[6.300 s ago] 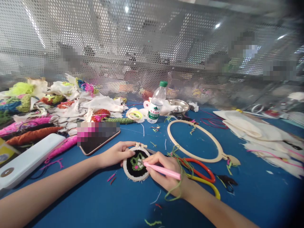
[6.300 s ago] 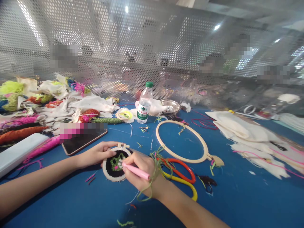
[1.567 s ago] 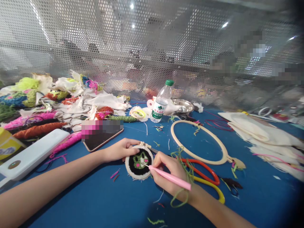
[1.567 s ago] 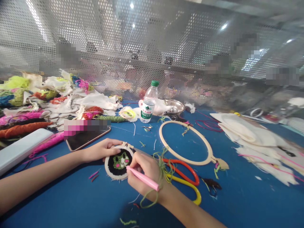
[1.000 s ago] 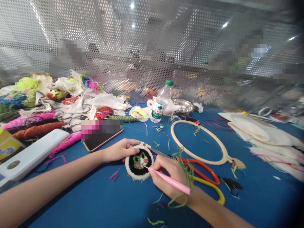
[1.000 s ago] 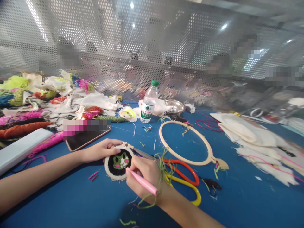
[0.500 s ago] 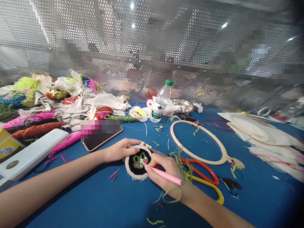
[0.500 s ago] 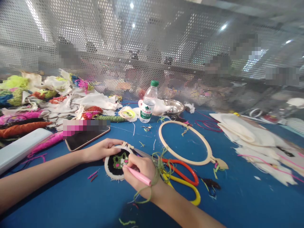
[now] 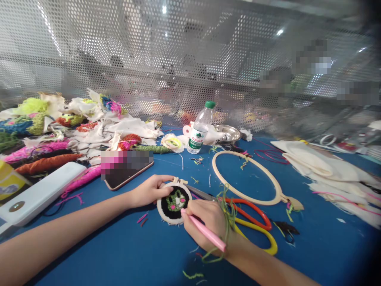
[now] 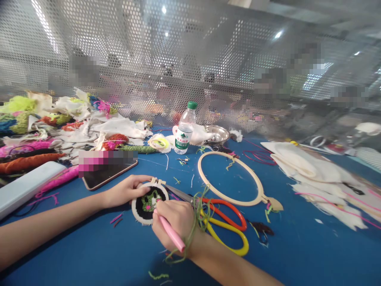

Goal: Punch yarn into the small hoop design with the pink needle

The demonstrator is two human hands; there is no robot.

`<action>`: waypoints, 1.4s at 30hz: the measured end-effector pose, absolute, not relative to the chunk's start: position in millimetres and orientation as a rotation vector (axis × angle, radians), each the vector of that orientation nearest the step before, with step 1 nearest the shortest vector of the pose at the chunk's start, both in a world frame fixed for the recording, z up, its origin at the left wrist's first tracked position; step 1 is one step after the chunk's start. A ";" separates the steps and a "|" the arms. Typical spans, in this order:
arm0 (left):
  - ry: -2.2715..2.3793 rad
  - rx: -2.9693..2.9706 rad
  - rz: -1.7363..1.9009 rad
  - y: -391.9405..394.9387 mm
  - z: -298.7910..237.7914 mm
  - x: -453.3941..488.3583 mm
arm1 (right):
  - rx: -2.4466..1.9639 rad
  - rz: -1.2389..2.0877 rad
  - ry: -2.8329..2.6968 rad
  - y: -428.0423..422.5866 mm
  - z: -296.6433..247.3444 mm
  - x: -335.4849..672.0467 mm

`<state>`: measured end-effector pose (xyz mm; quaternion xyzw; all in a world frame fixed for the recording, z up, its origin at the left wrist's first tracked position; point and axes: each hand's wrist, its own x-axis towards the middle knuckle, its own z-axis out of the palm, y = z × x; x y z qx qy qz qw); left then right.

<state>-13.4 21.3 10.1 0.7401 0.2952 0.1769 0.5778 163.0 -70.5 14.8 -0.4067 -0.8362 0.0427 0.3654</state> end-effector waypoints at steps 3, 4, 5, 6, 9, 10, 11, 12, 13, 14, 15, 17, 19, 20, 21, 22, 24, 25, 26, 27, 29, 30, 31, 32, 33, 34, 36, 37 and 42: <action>0.660 1.711 0.422 20.4 8.0 -13.5 | -1.022 0.112 -2.142 -71.6 18.5 164.0; 0.652 1.705 0.422 20.4 7.6 -13.7 | -1.018 0.116 -2.142 -71.9 19.0 164.4; 0.648 1.699 0.423 20.4 7.3 -13.9 | -1.018 0.120 -2.139 -72.1 19.2 164.9; 0.646 1.696 0.427 20.6 7.0 -14.2 | -1.019 0.126 -2.135 -72.3 19.2 165.5; 0.652 1.691 0.437 20.9 6.5 -14.6 | -1.017 0.147 -2.116 -72.7 18.6 166.9; 0.660 1.687 0.436 20.9 6.4 -14.5 | -1.020 0.158 -2.116 -72.7 18.5 167.1; 0.669 1.681 0.432 20.8 6.4 -14.4 | -1.025 0.167 -2.114 -72.7 18.5 167.2; 0.676 1.672 0.429 20.8 6.3 -14.2 | -1.030 0.173 -2.112 -72.7 18.6 167.1; 0.682 1.665 0.427 20.8 6.2 -14.1 | -1.035 0.175 -2.109 -72.7 18.7 167.0; 0.684 1.659 0.428 20.8 5.9 -13.9 | -1.041 0.179 -2.106 -72.8 18.8 167.0; 0.684 1.657 0.428 20.8 5.7 -13.8 | -1.046 0.183 -2.102 -72.9 18.7 167.0; 0.684 1.656 0.429 20.8 5.1 -13.8 | -1.056 0.202 -2.100 -73.3 18.2 167.3; 0.686 1.655 0.431 20.6 4.8 -13.8 | -1.064 0.225 -2.095 -73.5 17.0 167.9; 0.686 1.654 0.432 20.5 4.8 -13.9 | -1.062 0.230 -2.091 -73.6 16.2 168.2; 0.685 1.654 0.433 20.4 4.9 -14.0 | -1.058 0.231 -2.087 -73.6 15.4 168.5; 0.683 1.655 0.434 20.4 5.0 -14.0 | -1.053 0.229 -2.083 -73.6 14.5 168.6; 0.681 1.657 0.437 20.6 5.2 -14.0 | -1.050 0.229 -2.085 -73.3 13.2 168.4; 0.680 1.657 0.438 20.8 5.2 -13.9 | -1.053 0.233 -2.088 -73.1 12.8 168.2; 0.679 1.659 0.438 21.0 5.2 -13.8 | -1.061 0.244 -2.090 -72.8 12.7 167.9; 0.680 1.662 0.439 21.1 5.3 -13.6 | -1.073 0.258 -2.087 -72.5 12.8 167.6; 0.692 1.677 0.442 20.9 6.2 -13.2 | -1.106 0.297 -2.072 -72.0 14.1 167.4; 0.698 1.684 0.443 20.3 7.3 -13.0 | -1.133 0.322 -2.065 -71.7 15.2 167.4; 0.699 1.691 0.443 19.4 8.7 -12.7 | -1.166 0.350 -2.064 -71.5 16.3 167.5; 0.693 1.694 0.442 18.2 10.6 -12.3 | -1.194 0.374 -2.066 -71.2 17.3 167.5; 0.680 1.695 0.439 16.6 12.8 -11.9 | -1.214 0.389 -2.071 -70.9 17.9 167.3; 0.663 1.694 0.433 14.8 15.3 -11.4 | -1.221 0.388 -2.073 -70.5 17.9 166.8; 0.630 1.693 0.417 10.8 20.8 -10.2 | -1.198 0.347 -2.092 -69.3 15.6 164.7; 0.616 1.692 0.410 8.9 23.5 -9.5 | -1.176 0.305 -2.111 -68.5 13.4 163.1; 0.602 1.758 0.380 5.8 31.1 -7.8 | -1.092 0.056 -2.207 -66.6 4.0 156.8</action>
